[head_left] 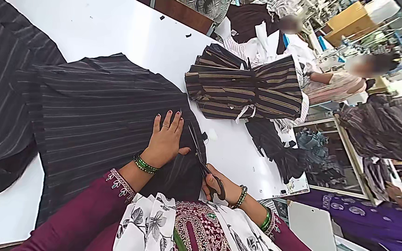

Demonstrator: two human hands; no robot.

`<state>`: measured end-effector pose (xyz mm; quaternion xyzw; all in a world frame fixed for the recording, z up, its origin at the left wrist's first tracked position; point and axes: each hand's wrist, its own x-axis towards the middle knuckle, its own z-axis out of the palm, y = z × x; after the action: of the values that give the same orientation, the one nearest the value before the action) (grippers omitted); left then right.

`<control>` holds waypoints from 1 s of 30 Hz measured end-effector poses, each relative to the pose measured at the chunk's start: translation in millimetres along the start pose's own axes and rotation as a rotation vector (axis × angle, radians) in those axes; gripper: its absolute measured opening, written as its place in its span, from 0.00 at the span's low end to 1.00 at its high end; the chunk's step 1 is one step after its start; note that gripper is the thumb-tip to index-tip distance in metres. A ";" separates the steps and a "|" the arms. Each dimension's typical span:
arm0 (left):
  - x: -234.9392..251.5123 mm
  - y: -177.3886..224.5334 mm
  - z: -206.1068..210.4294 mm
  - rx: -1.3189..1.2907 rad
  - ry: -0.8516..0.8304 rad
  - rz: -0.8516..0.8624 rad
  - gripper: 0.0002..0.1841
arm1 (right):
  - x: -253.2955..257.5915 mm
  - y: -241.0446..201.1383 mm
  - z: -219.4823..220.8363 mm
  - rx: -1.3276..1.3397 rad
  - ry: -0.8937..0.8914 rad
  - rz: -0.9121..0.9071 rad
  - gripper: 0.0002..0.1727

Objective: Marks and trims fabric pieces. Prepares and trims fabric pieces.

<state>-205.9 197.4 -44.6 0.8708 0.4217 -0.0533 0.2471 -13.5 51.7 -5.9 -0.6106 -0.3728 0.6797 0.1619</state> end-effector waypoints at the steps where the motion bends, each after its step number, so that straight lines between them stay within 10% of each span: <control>1: 0.4 0.7 1.0 0.005 0.006 0.001 0.58 | -0.7 -0.7 -0.5 0.003 0.006 0.011 0.51; 13: 1.4 1.2 6.7 0.005 0.082 -0.016 0.59 | -8.9 16.4 9.4 -0.003 0.116 -0.076 0.30; 21: 1.0 2.7 4.4 0.040 0.051 -0.030 0.59 | -11.1 10.5 3.2 -0.043 0.041 0.003 0.48; 30: 1.5 3.6 2.5 0.046 0.024 -0.042 0.59 | -3.0 4.9 10.8 0.035 0.124 -0.017 0.24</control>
<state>-201.9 195.5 -45.9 0.8678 0.4414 -0.0574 0.2209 -22.0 43.1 -7.6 -0.6454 -0.3554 0.6455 0.2012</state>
